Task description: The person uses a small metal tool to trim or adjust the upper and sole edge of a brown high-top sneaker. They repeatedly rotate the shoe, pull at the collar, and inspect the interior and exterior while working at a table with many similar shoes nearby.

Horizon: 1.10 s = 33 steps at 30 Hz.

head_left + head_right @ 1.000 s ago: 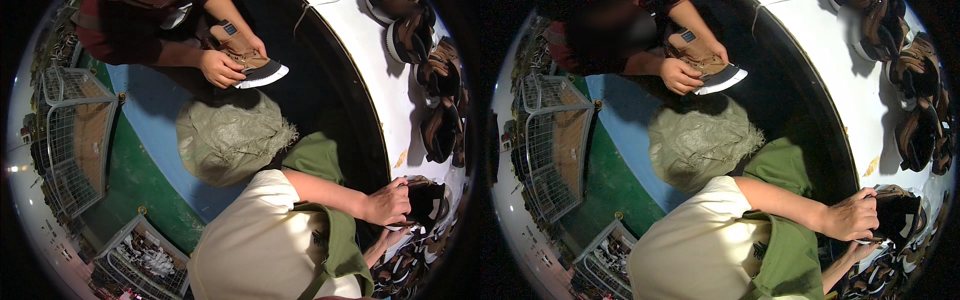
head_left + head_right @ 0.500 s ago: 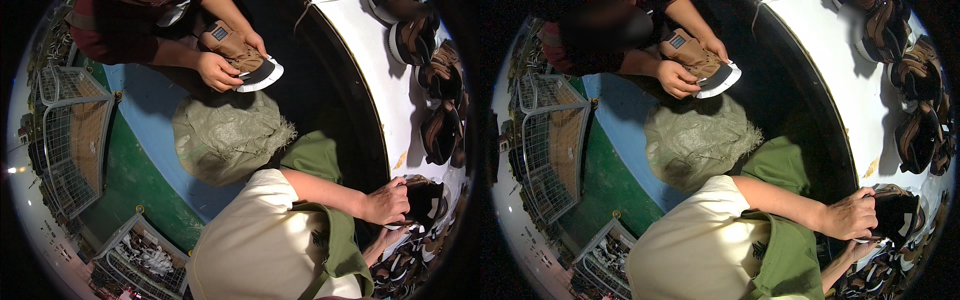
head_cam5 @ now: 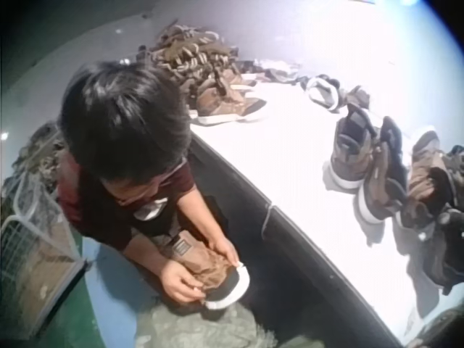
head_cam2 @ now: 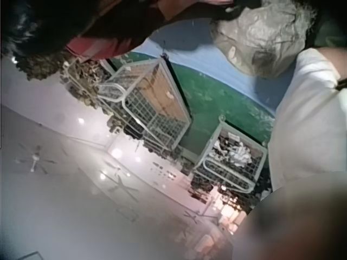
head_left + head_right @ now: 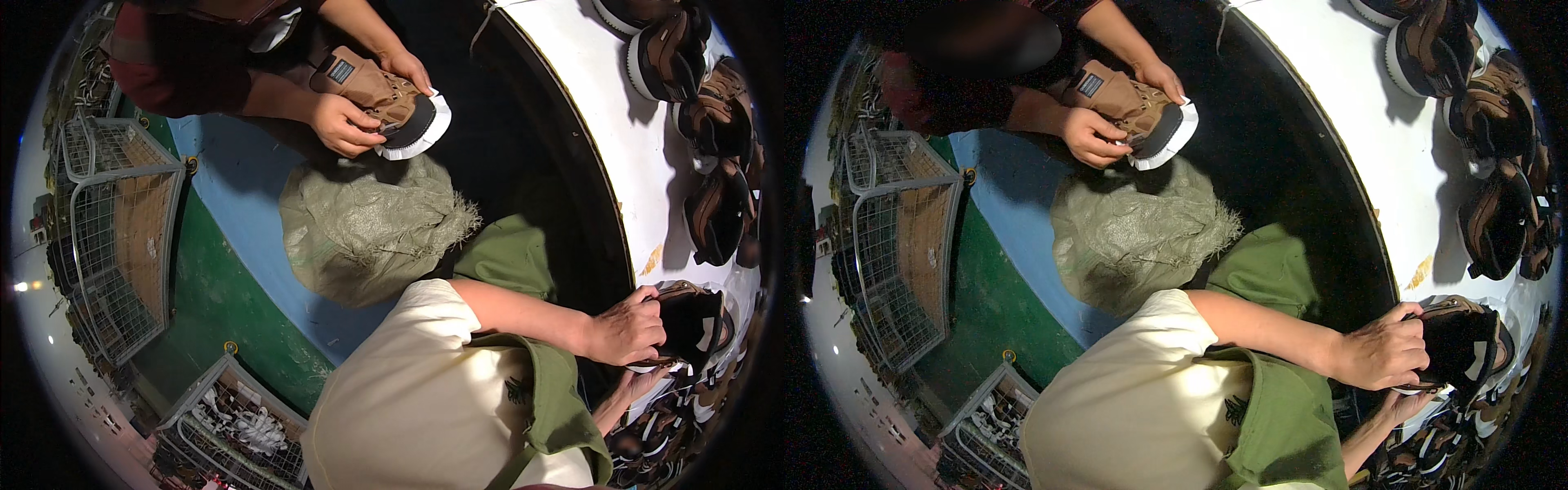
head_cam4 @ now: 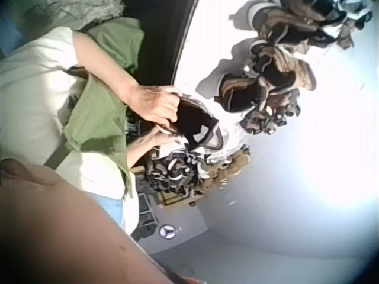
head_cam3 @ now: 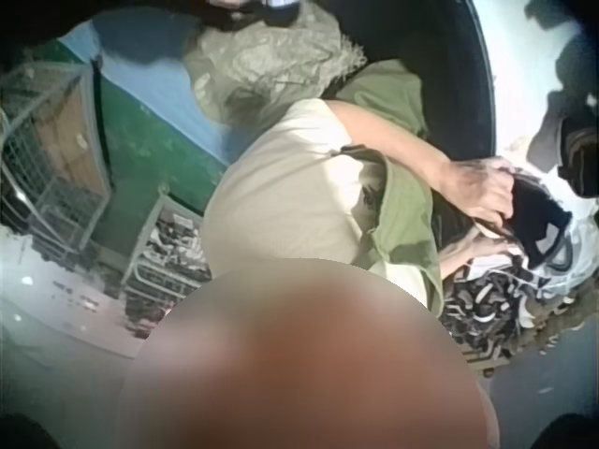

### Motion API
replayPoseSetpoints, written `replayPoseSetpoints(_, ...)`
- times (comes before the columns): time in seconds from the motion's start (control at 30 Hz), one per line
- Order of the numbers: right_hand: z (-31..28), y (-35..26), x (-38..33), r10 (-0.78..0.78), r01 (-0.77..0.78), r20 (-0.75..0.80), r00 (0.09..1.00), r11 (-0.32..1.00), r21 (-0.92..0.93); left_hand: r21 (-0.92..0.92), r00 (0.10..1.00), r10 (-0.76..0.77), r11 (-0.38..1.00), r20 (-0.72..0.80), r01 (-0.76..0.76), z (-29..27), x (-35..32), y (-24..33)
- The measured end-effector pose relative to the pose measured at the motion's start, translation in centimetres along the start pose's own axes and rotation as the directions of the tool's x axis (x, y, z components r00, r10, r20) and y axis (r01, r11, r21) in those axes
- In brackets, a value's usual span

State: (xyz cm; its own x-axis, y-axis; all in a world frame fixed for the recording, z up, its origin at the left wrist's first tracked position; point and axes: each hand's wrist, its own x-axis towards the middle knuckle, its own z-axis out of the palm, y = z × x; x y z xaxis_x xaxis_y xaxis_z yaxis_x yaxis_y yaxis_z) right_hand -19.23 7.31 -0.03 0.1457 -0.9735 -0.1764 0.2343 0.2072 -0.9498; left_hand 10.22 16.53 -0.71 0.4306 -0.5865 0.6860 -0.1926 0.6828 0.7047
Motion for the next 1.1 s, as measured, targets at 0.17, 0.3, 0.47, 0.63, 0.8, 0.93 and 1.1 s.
replayPoseSetpoints(0.17, 1.3, -0.2, -0.1, 0.002, -0.006, 0.133, 0.991, 1.0, 0.025, 0.002, 0.999, 0.029, 1.0, -0.021, -0.029, -0.6, 0.0, -0.1)
replayPoseSetpoints(0.3, 5.0, -0.4, -2.0, -0.061, 0.061, -0.094, 0.994, 0.998, -0.003, -0.03, 0.998, 0.055, 0.998, -0.027, -0.056, -0.6, 0.0, -0.1)
replayPoseSetpoints(0.47, 3.9, -0.7, -2.2, -0.075, 0.074, 0.034, 0.997, 0.997, 0.027, -0.083, 0.995, 0.104, 0.991, -0.011, -0.104, -0.5, -0.1, -0.5)
replayPoseSetpoints(0.63, 2.1, -0.7, -1.1, -0.107, 0.104, 0.141, 0.984, 0.994, 0.032, -0.062, 0.988, 0.155, 0.986, -0.007, -0.155, -0.7, -0.1, -0.7)
replayPoseSetpoints(0.8, 1.6, -0.7, -1.2, -0.108, 0.108, 0.056, 0.993, 0.994, 0.003, -0.059, 0.984, 0.179, 0.982, -0.01, -0.179, -0.8, 0.0, -0.5)
replayPoseSetpoints(0.93, 1.4, -1.0, -1.0, -0.103, 0.103, 0.031, 0.994, 0.994, -0.017, -0.054, 0.983, 0.176, 0.983, -0.046, -0.178, -0.5, 0.0, -0.6)
replayPoseSetpoints(1.1, 1.1, -0.9, -1.2, -0.103, 0.103, 0.001, 0.995, 0.994, -0.033, -0.041, 0.982, 0.183, 0.982, -0.052, -0.185, -0.5, 0.1, -0.6)
